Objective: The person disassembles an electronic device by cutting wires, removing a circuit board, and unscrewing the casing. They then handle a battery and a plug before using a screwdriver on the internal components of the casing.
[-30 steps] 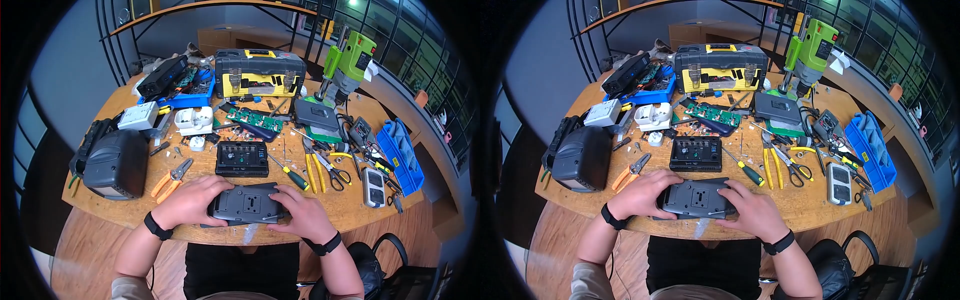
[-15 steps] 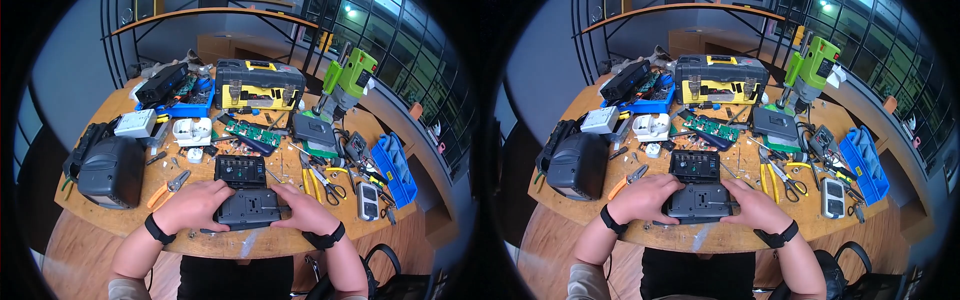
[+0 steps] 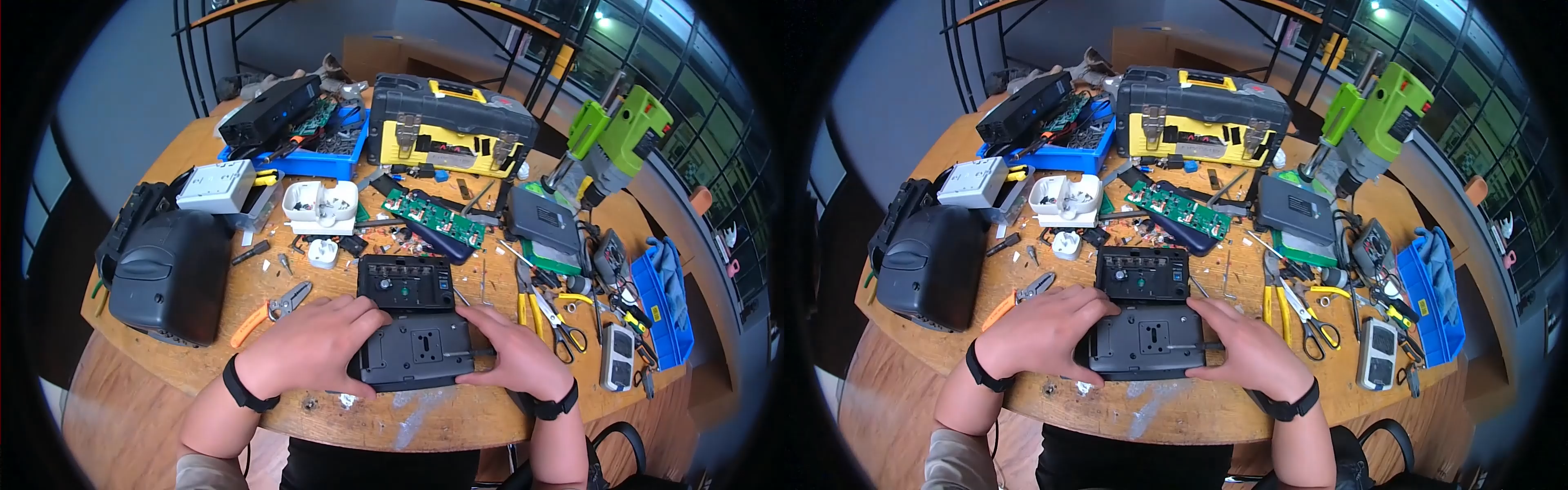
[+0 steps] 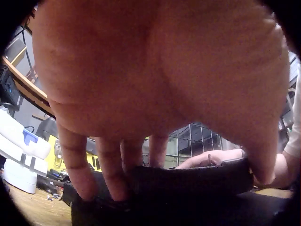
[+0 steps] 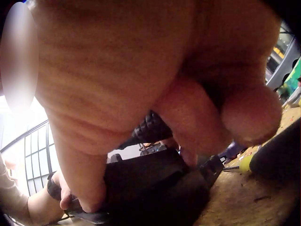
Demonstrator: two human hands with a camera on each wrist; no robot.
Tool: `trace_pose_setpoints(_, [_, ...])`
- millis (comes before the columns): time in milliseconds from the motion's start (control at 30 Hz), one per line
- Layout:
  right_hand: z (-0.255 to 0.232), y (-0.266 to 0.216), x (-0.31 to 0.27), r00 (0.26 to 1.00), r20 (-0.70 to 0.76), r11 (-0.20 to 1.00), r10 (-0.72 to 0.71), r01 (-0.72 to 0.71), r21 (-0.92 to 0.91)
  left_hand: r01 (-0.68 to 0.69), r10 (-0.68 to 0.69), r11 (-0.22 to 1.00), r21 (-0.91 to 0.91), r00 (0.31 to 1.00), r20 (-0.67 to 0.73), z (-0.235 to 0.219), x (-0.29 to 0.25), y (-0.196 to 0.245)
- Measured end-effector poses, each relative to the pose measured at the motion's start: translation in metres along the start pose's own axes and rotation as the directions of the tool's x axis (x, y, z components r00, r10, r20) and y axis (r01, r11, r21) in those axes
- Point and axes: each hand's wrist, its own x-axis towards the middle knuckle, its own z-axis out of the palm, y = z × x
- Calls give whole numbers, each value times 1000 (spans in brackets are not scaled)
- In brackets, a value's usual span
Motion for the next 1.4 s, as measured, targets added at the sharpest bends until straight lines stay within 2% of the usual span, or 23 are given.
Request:
trace_pose_setpoints(300, [3,0,3,996,15,993,88,-89,80,24,-26,999,-47,999,-33,5,-6,-15])
trace_pose_setpoints(500, [5,7,3,997,9,990,79,-80,119,24,-24,1000,16,999,-27,7,-6,-13])
trace_pose_setpoints(633, [5,5,3,995,18,984,101,-102,148,42,-43,999,-27,998,-39,6,-6,-14])
trace_pose_setpoints(833, [7,9,0,999,-6,989,52,-51,137,7,-9,999,-38,998,-56,8,-8,-16])
trace_pose_setpoints(1267, [8,12,0,999,6,986,53,-53,160,-30,25,998,-52,995,-92,9,-6,-18])
trace_pose_setpoints(1400, [4,10,-7,997,-39,967,65,-53,248,-44,41,998,-35,997,-73,12,-7,-21])
